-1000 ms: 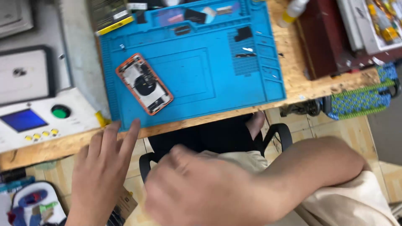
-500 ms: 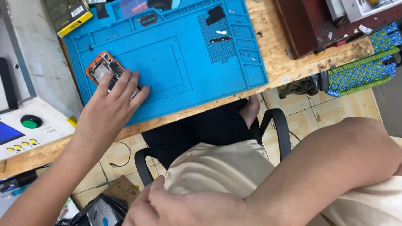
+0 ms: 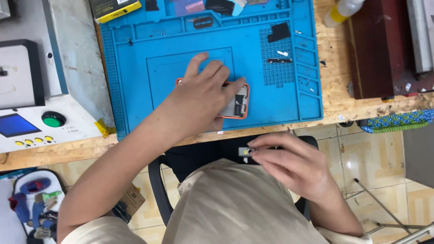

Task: Repairing a mobile phone by soldering a small component and then assembling it into the phone chassis

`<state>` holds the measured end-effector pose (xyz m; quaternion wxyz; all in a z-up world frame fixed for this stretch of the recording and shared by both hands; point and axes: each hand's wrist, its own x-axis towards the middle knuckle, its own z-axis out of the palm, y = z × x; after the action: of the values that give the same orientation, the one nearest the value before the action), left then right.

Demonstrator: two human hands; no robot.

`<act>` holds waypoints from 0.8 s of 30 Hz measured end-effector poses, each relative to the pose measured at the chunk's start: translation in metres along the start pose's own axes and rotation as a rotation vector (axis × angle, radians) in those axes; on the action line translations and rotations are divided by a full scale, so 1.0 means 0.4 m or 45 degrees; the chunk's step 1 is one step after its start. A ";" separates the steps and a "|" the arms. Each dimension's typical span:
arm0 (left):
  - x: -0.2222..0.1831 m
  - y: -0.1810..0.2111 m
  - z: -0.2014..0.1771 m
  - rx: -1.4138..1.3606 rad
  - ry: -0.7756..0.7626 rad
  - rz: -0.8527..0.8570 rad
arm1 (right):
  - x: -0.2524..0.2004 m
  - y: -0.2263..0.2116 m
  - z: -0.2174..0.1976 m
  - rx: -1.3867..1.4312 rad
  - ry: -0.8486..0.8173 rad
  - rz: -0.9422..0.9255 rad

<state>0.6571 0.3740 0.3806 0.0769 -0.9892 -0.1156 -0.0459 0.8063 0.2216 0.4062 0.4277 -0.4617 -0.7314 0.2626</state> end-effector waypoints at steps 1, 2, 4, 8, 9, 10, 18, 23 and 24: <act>0.004 0.001 0.009 -0.011 -0.005 -0.020 | 0.011 0.003 -0.001 -0.043 0.048 0.043; 0.008 0.001 0.017 -0.022 -0.010 -0.039 | 0.023 0.006 -0.002 -0.087 0.096 0.086; -0.020 -0.002 0.003 -0.141 -0.006 -0.147 | 0.043 0.023 0.000 -0.106 0.128 0.089; -0.128 0.008 -0.039 -0.856 0.172 -0.687 | 0.123 0.054 0.022 -0.208 0.135 0.019; -0.145 0.021 -0.036 -0.860 0.176 -0.704 | 0.143 0.071 0.035 -0.204 0.119 0.014; -0.161 0.035 -0.034 -1.052 0.309 -0.948 | 0.163 0.088 0.048 -0.225 0.078 -0.029; -0.204 0.040 0.025 -1.149 0.651 -1.148 | 0.260 0.145 0.139 -0.352 -0.094 -0.141; -0.210 0.006 0.036 -1.069 0.528 -1.077 | 0.268 0.157 0.153 -0.472 -0.162 -0.133; -0.212 0.004 0.042 -1.076 0.529 -1.083 | 0.270 0.159 0.155 -0.472 -0.171 -0.131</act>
<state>0.5767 0.3564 0.3544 -0.3243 -0.7722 -0.4532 -0.3052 0.7587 0.3474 0.3672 0.2985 -0.4761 -0.8167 0.1313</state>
